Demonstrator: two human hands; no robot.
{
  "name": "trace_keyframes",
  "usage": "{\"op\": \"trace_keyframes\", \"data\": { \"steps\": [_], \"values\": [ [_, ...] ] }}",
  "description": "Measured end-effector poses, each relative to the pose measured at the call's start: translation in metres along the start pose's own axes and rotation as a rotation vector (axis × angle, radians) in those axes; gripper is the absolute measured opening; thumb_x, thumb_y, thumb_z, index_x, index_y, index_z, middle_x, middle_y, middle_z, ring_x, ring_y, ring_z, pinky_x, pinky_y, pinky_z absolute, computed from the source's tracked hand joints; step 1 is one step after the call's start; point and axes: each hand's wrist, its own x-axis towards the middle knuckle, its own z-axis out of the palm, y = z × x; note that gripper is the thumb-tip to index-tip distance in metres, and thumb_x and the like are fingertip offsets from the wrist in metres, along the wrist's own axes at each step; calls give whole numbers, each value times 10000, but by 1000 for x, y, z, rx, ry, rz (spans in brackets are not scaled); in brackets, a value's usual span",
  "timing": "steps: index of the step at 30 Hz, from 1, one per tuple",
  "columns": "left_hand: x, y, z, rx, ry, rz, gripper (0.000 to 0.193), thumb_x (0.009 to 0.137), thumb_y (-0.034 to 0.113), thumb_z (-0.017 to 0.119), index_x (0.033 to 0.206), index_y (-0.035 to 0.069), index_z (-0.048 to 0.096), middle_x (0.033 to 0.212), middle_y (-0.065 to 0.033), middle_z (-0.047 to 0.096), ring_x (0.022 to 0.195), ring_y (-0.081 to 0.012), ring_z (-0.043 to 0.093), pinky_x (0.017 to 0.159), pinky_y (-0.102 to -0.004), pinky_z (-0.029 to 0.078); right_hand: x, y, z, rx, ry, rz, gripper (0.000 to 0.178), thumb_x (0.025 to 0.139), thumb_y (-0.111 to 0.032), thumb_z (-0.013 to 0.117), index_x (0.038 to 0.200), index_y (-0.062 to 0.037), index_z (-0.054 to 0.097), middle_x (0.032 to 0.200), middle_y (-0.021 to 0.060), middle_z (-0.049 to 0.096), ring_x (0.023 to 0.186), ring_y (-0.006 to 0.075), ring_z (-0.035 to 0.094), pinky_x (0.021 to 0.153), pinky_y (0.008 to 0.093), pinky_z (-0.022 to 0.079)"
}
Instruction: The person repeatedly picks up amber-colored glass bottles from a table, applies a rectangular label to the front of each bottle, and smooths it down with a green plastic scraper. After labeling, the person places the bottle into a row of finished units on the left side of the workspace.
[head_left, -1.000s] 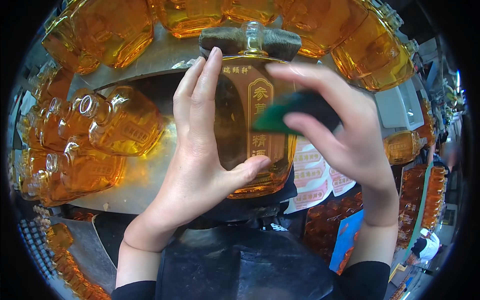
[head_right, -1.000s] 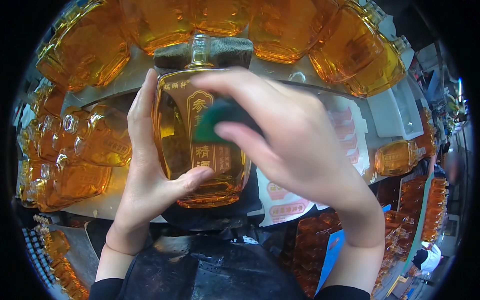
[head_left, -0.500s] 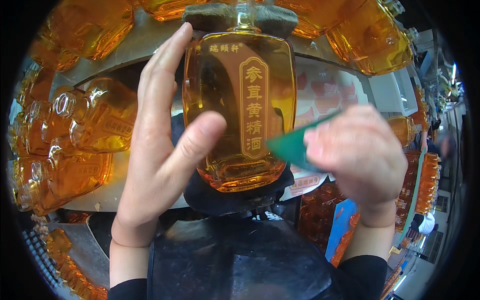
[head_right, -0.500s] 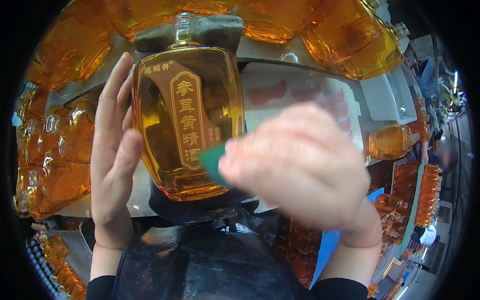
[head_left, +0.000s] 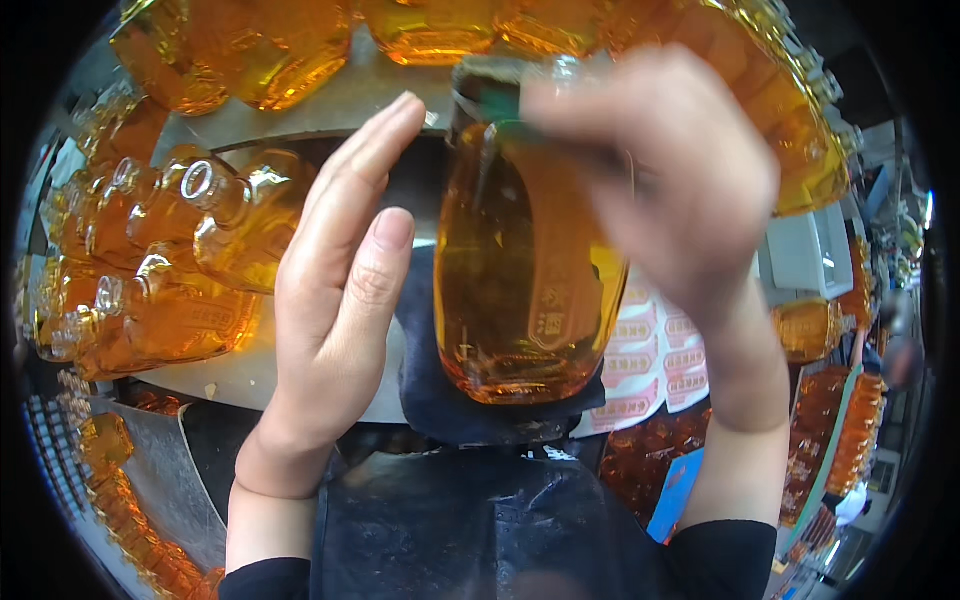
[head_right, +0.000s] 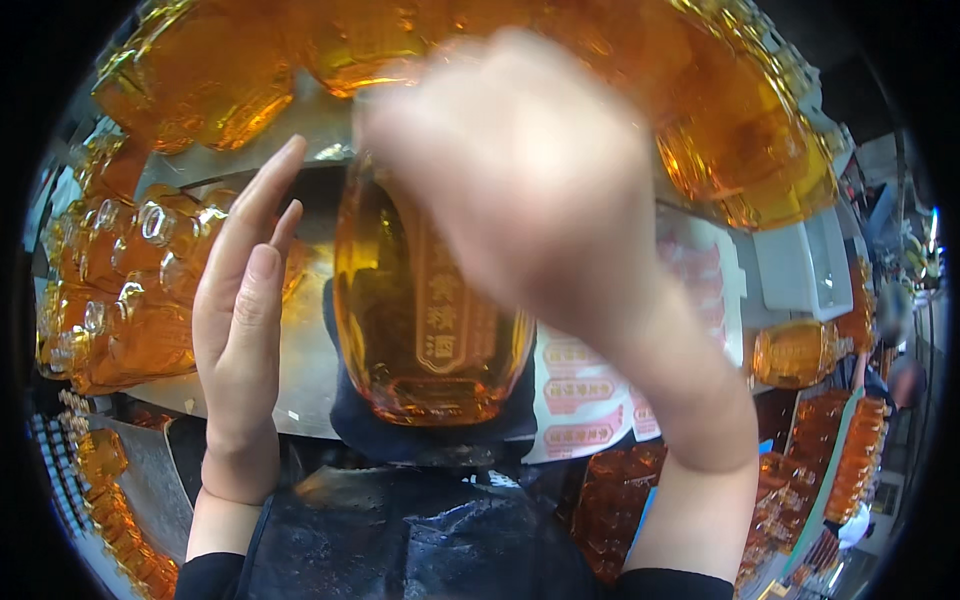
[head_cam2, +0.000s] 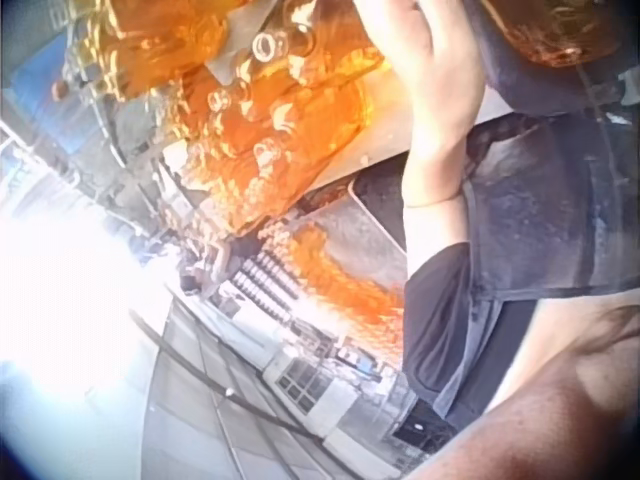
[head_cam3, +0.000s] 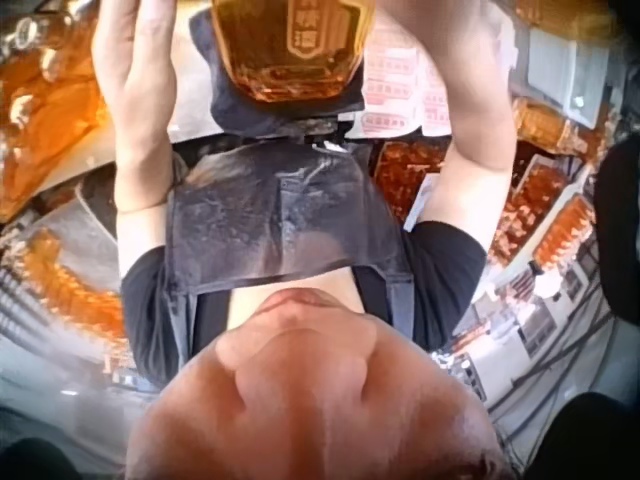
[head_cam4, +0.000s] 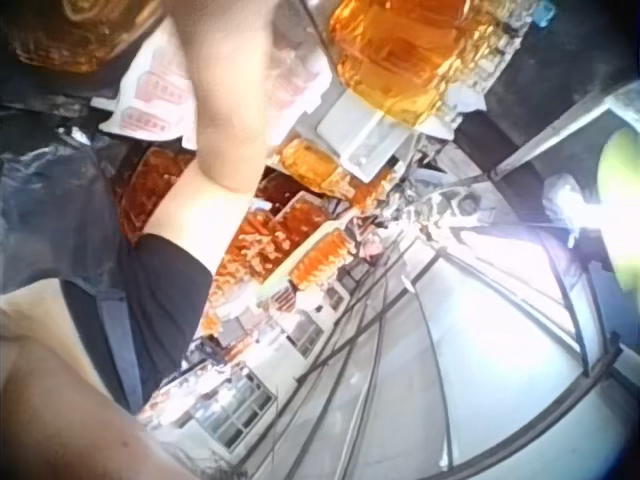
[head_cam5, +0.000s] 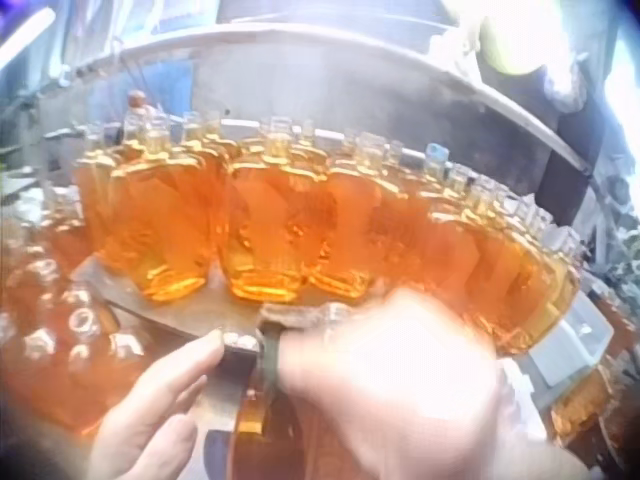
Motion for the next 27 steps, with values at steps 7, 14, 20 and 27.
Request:
{"op": "trace_keyframes", "data": {
  "steps": [7, 14, 20, 27],
  "values": [
    [43, -1, -6, 185, -2, 198, 362, 1006, 115, 447, 1308, -36, 579, 1335, -150, 593, 1257, -235, 541, 1069, -344, 390, -19, -58, -14, 476, 71, 91, 184, 745, 17, 720, 920, -39, 703, 824, 38, 686, 708, 214, 654, 609, 307, 520],
    [115, -3, 59, 891, 62, 471, 143, 725, 197, 653, 744, 77, 729, 782, -90, 636, 826, -290, 587, 766, -382, 468, -119, -98, -68, 344, -265, 132, 272, 753, -81, 756, 1007, -78, 657, 863, 84, 671, 822, 233, 647, 872, 427, 499],
    [1, 80, -6, 300, 1, 515, 214, 740, 263, 741, 741, 60, 670, 757, -107, 638, 796, -305, 620, 702, -418, 500, -124, -71, -51, 441, 693, 711, 422, 833, -292, 789, 950, 69, 604, 819, 126, 612, 721, 226, 579, 665, 350, 501],
    [-145, 152, -140, 551, 551, 191, 247, 862, 252, 742, 820, 35, 633, 921, -95, 679, 874, -168, 650, 774, -301, 514, -143, -5, -40, 717, 565, 850, 290, 966, -206, 643, 1167, -7, 581, 1091, 90, 620, 990, 174, 593, 884, 326, 478]
  ]
}}
